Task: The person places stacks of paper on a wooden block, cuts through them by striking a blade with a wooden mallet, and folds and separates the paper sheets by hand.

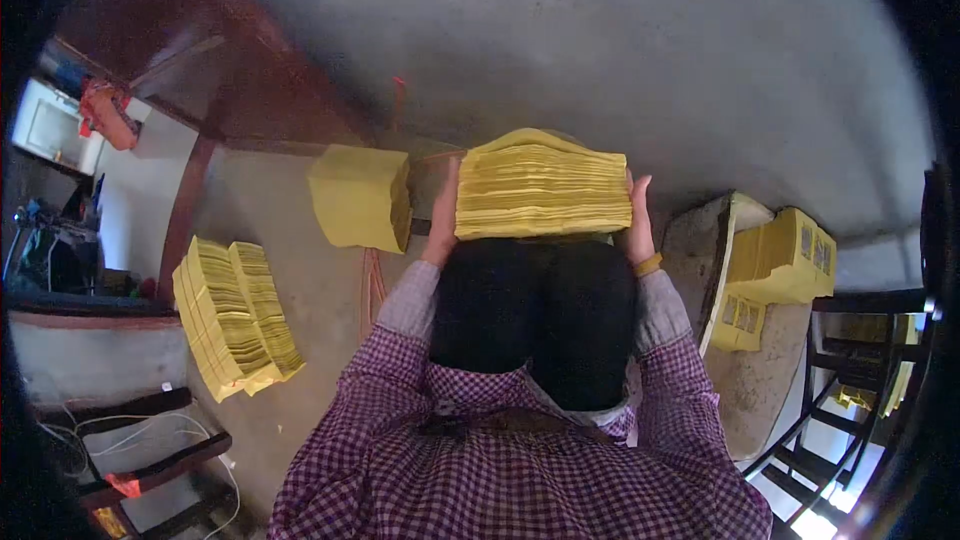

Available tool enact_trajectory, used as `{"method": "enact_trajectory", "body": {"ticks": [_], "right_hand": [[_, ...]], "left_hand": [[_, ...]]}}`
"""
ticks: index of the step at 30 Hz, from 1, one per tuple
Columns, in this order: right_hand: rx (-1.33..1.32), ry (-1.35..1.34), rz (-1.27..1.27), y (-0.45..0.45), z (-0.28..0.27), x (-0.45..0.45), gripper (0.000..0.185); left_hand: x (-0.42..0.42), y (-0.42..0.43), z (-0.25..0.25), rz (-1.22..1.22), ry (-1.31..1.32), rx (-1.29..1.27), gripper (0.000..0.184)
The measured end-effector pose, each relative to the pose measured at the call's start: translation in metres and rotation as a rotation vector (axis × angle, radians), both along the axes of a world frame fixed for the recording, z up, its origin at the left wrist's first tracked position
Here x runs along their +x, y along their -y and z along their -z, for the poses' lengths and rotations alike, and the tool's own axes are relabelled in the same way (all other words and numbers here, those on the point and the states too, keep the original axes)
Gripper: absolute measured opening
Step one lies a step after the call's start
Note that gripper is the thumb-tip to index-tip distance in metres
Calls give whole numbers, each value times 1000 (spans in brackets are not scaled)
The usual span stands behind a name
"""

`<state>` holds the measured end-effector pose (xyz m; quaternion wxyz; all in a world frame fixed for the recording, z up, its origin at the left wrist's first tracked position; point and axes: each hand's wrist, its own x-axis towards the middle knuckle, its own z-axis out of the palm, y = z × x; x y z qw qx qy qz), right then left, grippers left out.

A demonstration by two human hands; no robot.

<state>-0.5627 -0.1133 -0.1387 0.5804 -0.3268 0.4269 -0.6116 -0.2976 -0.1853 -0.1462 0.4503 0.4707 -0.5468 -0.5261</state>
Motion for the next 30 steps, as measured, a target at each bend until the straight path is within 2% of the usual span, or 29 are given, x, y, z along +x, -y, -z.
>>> {"method": "enact_trajectory", "body": {"ticks": [2,3,5,6,7,9,10,11,12,13,14,16,17,18,20,22,23,24,25,26,27,29,30], "right_hand": [[-17,-49,3,-3,-11,5,75],[10,-91,26,-3,-11,6,75],[48,-127,41,-5,-4,5,74],[39,-90,-6,-4,4,0,74],[23,-55,-52,-1,4,-2,74],[10,-40,-95,-6,-2,-5,76],[6,-22,-136,-13,-8,-5,80],[5,-23,-136,-21,-12,-8,80],[-64,-106,-250,-29,-16,-15,86],[-134,-188,-367,-33,-18,-22,95],[-136,-186,-376,-32,-19,-31,95],[-45,-352,-591,-29,-21,-47,111],[-48,-357,-593,-25,-21,-49,111],[-64,-429,-601,-18,-18,-49,110],[-88,-501,-614,-6,-13,-48,110],[-137,-680,-481,0,-12,-38,101],[-136,-679,-483,0,-9,-29,101],[-152,-606,-324,0,-7,-17,89],[-172,-534,-164,2,-9,-10,77],[-177,-536,-162,7,-15,-9,77],[-105,-435,-127,13,-25,-9,67],[67,-256,-61,26,-54,-5,49],[150,-124,-140,38,-52,-12,51]], "left_hand": [[6,4,-6,90,-441,442,62],[7,4,5,90,-440,440,62],[10,-4,42,17,218,-179,67],[7,-8,31,17,222,-177,67],[2,-12,5,10,27,8,65],[-2,-13,-14,7,-176,189,64],[0,-14,-16,38,-104,166,61],[3,-13,-10,49,-68,152,60],[6,-12,-4,60,-32,138,59],[10,-9,16,74,47,-1,56],[15,-6,35,79,89,-68,55],[18,-1,59,88,147,-185,53],[16,3,66,98,161,-239,51],[14,7,71,94,157,-245,51],[15,14,81,135,24,-102,51],[11,16,75,123,124,-171,50],[8,18,72,118,225,-235,49],[3,23,62,118,225,-236,49],[-6,34,40,128,51,-117,50],[-13,45,20,139,-122,4,51],[-17,54,4,142,-121,4,51],[-23,72,-24,188,-404,351,58],[-25,78,-31,189,-406,349,58]]}}
